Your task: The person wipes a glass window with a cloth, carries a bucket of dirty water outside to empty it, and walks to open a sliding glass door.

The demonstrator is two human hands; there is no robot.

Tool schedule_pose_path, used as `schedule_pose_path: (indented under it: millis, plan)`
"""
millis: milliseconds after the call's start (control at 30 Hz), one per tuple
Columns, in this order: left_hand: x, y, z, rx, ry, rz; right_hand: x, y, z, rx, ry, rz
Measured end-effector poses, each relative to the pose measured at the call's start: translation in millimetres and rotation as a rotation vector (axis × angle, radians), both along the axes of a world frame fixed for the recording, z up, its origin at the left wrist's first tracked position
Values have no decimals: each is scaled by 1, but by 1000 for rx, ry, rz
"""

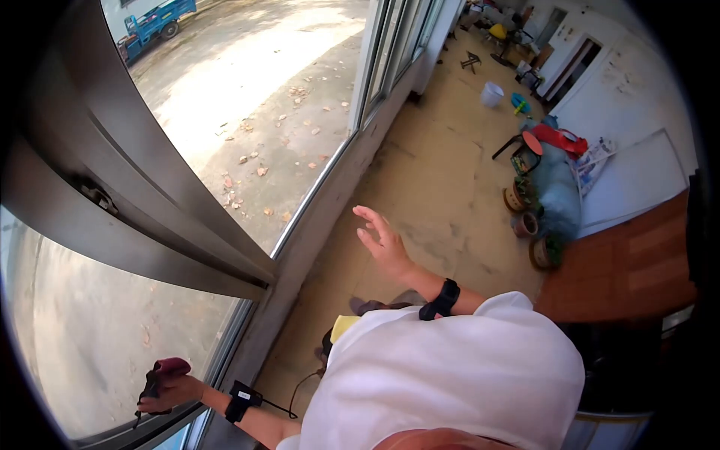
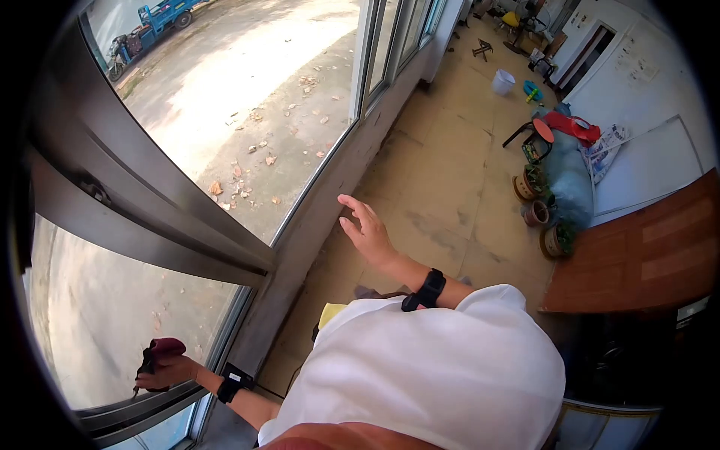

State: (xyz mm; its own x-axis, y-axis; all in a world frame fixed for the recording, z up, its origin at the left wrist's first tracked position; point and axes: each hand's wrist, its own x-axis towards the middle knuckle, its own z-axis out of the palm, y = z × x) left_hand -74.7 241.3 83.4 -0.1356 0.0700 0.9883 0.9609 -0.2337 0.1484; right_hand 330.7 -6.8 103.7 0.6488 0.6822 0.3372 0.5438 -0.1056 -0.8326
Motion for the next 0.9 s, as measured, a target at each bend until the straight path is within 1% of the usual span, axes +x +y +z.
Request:
schedule_pose_path:
  millis: [33,100,200,300,433,500,567,633,733,767,800,867,900]
  plan:
    - [-19,7,9,67,-119,29,2,-5,-1,-4,5,-37]
    - [-33,13,15,69,-229,42,0,-11,-4,-22,1,-94]
    - [-20,13,2,-42,-347,-34,-5,-15,-13,-56,61,-51]
    - [6,12,-26,-175,-565,-156,-10,-10,-19,-31,19,-23]
    - [46,6,-74,-305,-1067,-395,-12,-3,-15,-29,75,6]
    - [67,9,-94,-285,-1341,-500,-12,2,-16,-41,58,60]
    - [84,10,-112,-255,-1530,-550,-8,8,-21,-44,85,81]
    - [105,0,-114,-213,-1626,-592,-16,23,-32,-42,133,152]
    - [120,-20,-77,-240,-1752,-655,-27,42,-28,-71,267,319]
    - [115,-22,-55,-208,-1713,-543,-32,48,-24,-64,346,362]
    - [89,-7,-92,-221,-1727,-547,-28,54,-29,-74,264,398]
    - [49,-9,-63,-100,-1782,-451,-31,60,-25,-106,228,384]
    - [17,0,-77,-5,-1880,-429,-30,62,-30,-123,235,414]
